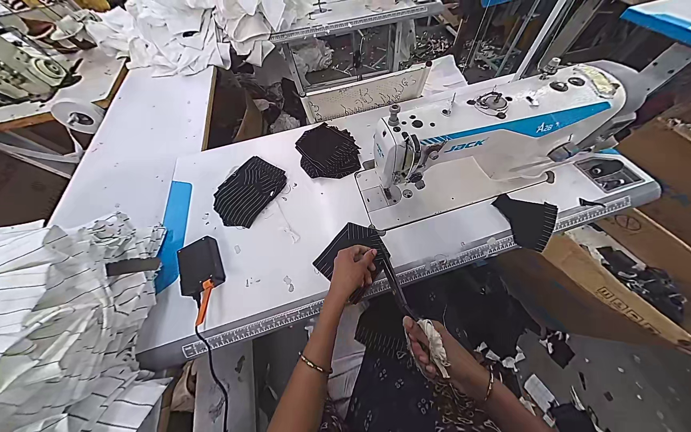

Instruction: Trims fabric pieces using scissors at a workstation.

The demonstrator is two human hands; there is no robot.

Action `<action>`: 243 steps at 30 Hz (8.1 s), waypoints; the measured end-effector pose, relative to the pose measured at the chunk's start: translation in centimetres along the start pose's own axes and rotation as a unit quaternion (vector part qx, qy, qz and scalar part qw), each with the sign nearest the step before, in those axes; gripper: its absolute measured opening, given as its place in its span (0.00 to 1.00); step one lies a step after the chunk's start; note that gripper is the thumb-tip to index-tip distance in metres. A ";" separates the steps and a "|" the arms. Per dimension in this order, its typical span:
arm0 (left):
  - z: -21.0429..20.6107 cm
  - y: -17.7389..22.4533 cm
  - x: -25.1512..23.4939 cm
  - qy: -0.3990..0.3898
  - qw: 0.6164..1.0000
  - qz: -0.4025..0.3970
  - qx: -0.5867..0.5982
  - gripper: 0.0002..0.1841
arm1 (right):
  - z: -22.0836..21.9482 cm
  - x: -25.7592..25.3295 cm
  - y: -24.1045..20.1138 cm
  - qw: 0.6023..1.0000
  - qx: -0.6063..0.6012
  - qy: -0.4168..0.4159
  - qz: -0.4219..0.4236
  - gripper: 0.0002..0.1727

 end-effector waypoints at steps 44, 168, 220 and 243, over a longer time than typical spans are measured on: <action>0.2 0.1 1.0 0.126 0.983 0.002 0.133 0.09 | 0.1 -0.5 -0.4 0.997 0.069 0.023 0.013 0.18; -0.9 -1.6 2.9 0.270 0.831 -0.328 -0.359 0.09 | -0.7 -0.7 0.8 0.997 0.023 0.065 0.045 0.15; 5.7 -0.2 8.8 0.188 0.966 -0.169 -0.047 0.15 | 2.5 2.1 -0.7 0.972 0.007 0.177 0.152 0.13; 1.8 0.7 11.4 -0.066 0.975 -0.193 -0.083 0.11 | 1.7 1.0 0.3 0.970 0.054 0.189 0.142 0.11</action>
Point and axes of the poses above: each hand's wrist, its own x-axis away from the middle knuckle, its own z-axis out of the back of the hand, y = z × x, the point moved 5 cm from there along -x, towards the middle knuckle, and after that the axes turned 15 degrees about -z, right-handed, at the moved point
